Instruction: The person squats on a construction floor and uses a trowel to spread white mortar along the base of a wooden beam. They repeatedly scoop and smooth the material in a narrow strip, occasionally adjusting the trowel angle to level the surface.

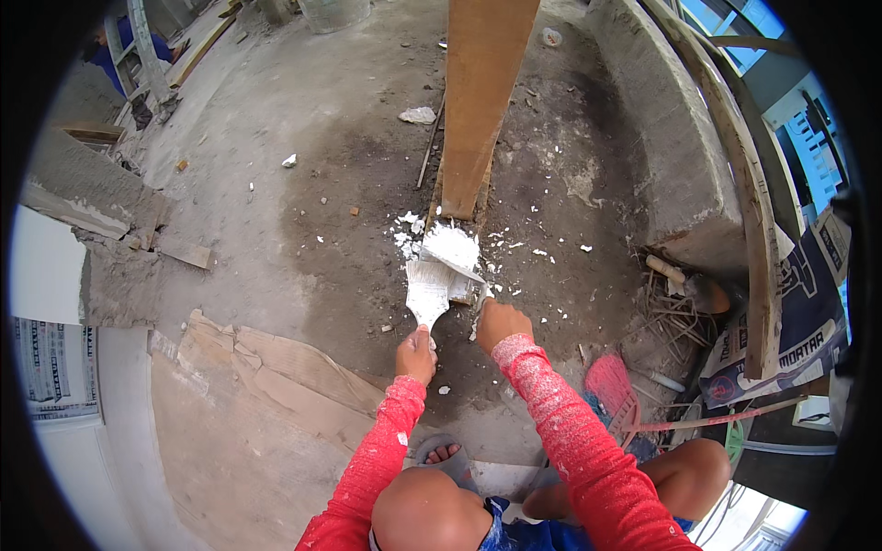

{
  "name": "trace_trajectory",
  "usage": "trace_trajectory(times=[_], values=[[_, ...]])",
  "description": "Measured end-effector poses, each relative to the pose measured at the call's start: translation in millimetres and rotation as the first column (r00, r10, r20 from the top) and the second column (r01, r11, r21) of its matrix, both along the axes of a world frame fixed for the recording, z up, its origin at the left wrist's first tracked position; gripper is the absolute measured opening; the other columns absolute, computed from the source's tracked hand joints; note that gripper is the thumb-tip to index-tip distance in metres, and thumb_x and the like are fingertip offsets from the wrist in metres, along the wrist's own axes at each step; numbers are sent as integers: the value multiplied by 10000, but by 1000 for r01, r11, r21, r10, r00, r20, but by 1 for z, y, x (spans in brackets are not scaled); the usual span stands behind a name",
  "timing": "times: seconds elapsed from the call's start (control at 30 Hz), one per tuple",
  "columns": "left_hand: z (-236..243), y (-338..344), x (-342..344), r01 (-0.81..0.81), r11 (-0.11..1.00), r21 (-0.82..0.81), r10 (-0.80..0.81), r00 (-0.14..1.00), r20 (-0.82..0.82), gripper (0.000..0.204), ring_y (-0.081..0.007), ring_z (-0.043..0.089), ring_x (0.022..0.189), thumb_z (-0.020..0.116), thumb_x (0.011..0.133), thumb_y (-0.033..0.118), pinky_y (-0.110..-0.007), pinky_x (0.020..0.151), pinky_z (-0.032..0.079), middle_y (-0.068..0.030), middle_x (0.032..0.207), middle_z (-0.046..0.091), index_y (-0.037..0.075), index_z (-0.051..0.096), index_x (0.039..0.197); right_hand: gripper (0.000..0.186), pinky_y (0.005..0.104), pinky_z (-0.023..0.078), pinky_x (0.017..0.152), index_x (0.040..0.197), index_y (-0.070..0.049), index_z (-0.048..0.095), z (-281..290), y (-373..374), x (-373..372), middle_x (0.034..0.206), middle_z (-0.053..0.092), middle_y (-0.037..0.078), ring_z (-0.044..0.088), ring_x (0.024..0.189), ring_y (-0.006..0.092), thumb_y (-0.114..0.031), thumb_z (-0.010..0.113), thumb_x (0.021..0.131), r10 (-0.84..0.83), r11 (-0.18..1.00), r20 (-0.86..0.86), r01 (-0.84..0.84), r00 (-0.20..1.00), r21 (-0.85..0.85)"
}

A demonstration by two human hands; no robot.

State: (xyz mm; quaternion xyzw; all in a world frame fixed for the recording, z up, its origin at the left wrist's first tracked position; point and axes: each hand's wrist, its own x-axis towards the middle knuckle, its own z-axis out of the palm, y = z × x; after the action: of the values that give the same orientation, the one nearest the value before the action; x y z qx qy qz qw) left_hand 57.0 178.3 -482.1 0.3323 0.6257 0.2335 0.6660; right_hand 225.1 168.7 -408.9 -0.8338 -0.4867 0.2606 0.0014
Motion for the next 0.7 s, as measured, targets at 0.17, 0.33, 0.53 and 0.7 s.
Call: trace_trajectory(times=[0.17, 0.33, 0.53, 0.7], values=[[3, -1, 0, -8, 1000, 19, 8, 1000, -19, 376, -97, 323, 316, 436, 999, 453, -280, 304, 211, 24, 474, 376, 153, 462, 776, 241, 498, 535, 815, 1047, -26, 606, 11, -6, 2, 943, 682, 254, 670, 928, 406, -147, 524, 856, 79, 981, -68, -89, 995, -171], [15, 7, -5, 2, 999, -42, -2, 1000, 15, 417, -89, 360, 343, 486, 987, 432, -279, 334, 264, 20, 486, 409, 99, 508, 736, 231, 502, 535, 819, 1033, -30, 620, 22, -1, 5, 957, 685, 246, 670, 928, 407, -148, 525, 858, 71, 987, -85, -82, 994, -135], [24, 11, -10, 33, 994, -101, -34, 999, -10, 413, -90, 354, 331, 502, 975, 444, -275, 323, 243, 22, 478, 411, 112, 496, 730, 247, 487, 551, 791, 1064, -38, 612, 19, -5, 6, 964, 689, 237, 680, 905, 403, -144, 527, 857, 110, 994, 1, -110, 994, -13], [24, 12, -11, 68, 985, -159, -61, 997, 52, 405, -100, 321, 318, 469, 975, 477, -281, 314, 209, 25, 468, 373, 134, 470, 760, 220, 452, 566, 776, 1057, -62, 630, 18, -2, 9, 972, 706, 184, 695, 906, 358, -137, 522, 881, 212, 967, 21, -207, 977, -151]])
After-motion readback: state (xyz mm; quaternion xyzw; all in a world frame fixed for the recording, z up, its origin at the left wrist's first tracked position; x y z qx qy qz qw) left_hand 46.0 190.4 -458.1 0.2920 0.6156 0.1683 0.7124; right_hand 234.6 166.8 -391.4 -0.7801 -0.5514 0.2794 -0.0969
